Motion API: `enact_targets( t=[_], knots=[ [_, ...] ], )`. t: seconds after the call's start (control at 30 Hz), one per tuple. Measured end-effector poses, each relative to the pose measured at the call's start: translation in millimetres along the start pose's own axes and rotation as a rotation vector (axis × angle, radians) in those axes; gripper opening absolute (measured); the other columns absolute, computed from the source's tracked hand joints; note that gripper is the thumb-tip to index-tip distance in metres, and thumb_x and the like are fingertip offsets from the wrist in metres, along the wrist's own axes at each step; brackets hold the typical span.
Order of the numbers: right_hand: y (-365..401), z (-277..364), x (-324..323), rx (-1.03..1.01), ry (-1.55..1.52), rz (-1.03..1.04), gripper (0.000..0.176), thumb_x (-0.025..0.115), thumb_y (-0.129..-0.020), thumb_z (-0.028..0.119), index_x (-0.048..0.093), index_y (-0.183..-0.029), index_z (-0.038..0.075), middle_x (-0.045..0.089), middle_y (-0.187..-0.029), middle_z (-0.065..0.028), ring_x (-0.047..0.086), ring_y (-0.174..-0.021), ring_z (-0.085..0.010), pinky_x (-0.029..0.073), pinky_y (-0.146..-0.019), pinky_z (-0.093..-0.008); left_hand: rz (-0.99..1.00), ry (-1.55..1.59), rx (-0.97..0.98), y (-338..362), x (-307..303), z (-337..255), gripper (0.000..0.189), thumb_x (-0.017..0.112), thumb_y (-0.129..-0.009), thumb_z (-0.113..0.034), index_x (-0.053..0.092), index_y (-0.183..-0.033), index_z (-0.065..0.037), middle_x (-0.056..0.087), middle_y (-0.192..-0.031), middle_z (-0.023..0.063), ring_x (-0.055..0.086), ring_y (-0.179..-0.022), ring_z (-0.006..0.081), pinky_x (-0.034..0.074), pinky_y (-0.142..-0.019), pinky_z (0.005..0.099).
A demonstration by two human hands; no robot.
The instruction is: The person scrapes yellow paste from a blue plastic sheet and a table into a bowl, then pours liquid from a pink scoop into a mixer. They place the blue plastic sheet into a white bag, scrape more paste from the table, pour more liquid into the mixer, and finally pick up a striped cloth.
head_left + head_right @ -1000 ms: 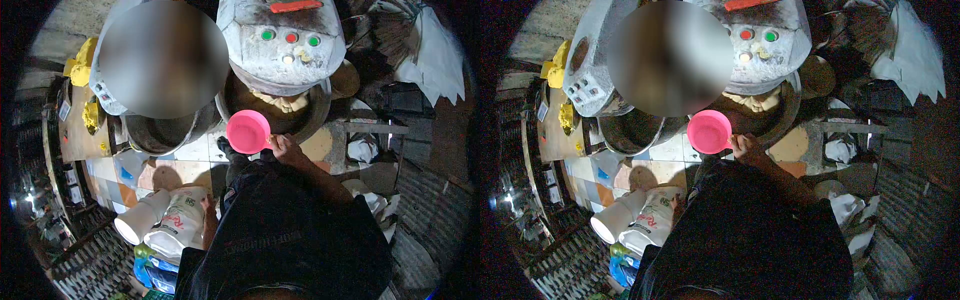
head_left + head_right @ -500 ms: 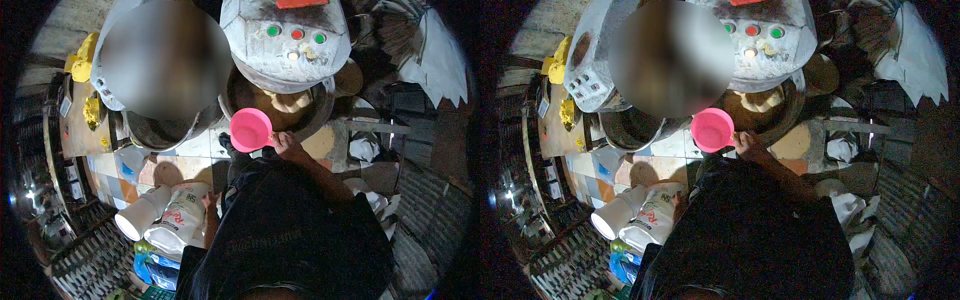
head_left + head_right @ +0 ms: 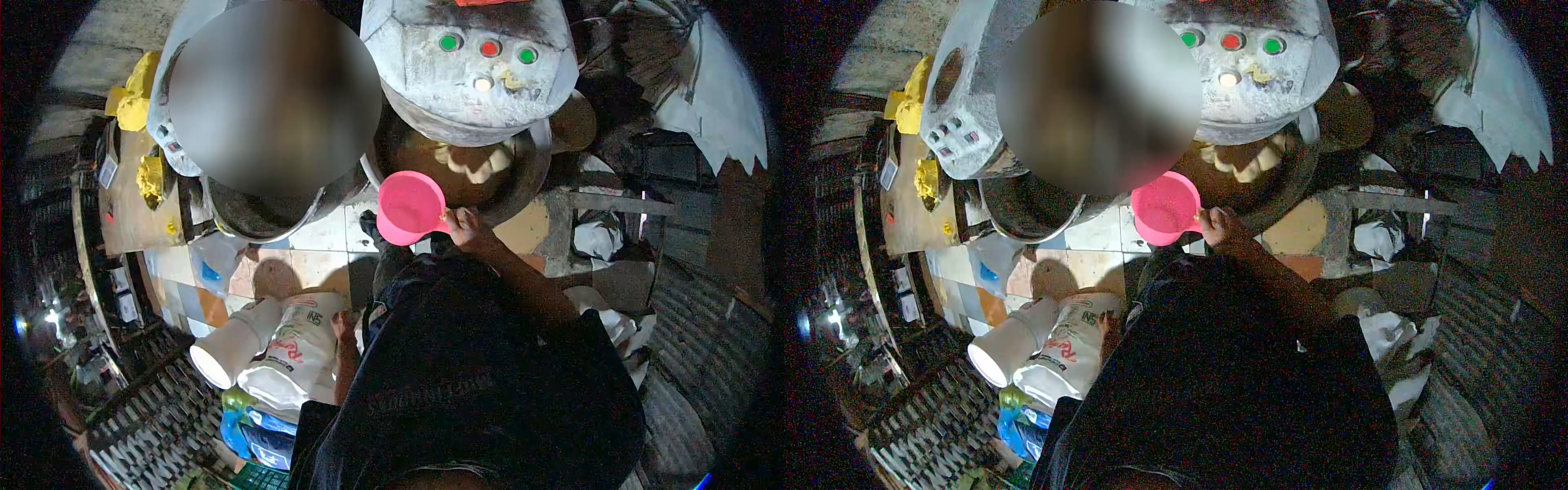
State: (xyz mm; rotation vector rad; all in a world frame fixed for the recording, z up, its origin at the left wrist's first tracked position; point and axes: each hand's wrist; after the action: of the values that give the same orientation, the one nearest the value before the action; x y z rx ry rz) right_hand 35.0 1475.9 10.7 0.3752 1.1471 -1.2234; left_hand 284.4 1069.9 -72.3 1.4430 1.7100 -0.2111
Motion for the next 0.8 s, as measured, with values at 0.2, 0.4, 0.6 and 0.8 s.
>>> enact_targets(
  t=[0.2, 0.4, 0.6, 0.8],
  knots=[
    [-14.2, 8.3, -21.7, 0.21, -0.165, 0.191, 0.015, 0.047, -0.079, 0.009, 0.052, -0.088, -0.002, 0.041, -0.063, -0.0118, 0.043, -0.057, -0.0243, 0.034, -0.051, -0.0366, -0.133, 0.08, 0.093, 2.7, -0.7, 14.3, 0.017, 0.054, -0.071, -0.024, 0.052, -0.072, -0.007, 0.053, -0.073, 0.0063, 0.051, -0.066, 0.0238, 0.04, -0.057, 0.038],
    [-35.9, 19.4, -42.0, 0.5, -0.406, 0.309, 0.018, 0.043, -0.083, 0.013, 0.052, -0.081, -0.002, 0.043, -0.064, -0.0142, 0.046, -0.059, -0.027, 0.035, -0.05, -0.0371, 0.016, -0.327, -0.049, 1.5, 1.1, 25.6, 0.024, 0.047, -0.079, -0.031, 0.049, -0.081, -0.007, 0.052, -0.084, 0.0035, 0.05, -0.076, 0.0199, 0.04, -0.065, 0.034],
    [-30.2, 10.9, -30.7, 0.188, -0.497, 0.13, 0.024, 0.044, -0.083, 0.014, 0.05, -0.068, -0.003, 0.044, -0.056, -0.0165, 0.044, -0.052, -0.0284, 0.032, -0.047, -0.0385, -0.055, 0.261, -0.339, 3.8, 7.6, 34.7, 0.027, 0.047, -0.079, -0.03, 0.046, -0.088, -0.005, 0.052, -0.086, 0.0058, 0.049, -0.077, 0.0203, 0.04, -0.067, 0.0334],
    [-28.7, 13.8, -22.9, 0.328, -0.47, 0.173, 0.022, 0.046, -0.082, 0.013, 0.048, -0.067, -0.003, 0.041, -0.053, -0.0159, 0.041, -0.048, -0.0262, 0.031, -0.047, -0.0377, -0.136, 0.524, -0.479, 4.9, 11.3, 30.5, 0.031, 0.047, -0.078, -0.028, 0.044, -0.095, -0.003, 0.052, -0.089, 0.008, 0.049, -0.078, 0.0207, 0.039, -0.07, 0.0328]
  ],
)
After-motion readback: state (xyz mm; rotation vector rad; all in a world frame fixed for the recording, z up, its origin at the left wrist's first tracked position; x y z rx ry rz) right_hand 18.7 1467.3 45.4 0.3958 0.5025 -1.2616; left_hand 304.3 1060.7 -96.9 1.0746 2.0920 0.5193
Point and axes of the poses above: each hand's wrist, its own y-axis away from the middle knuckle, its own x-axis out of the palm, z = x × y
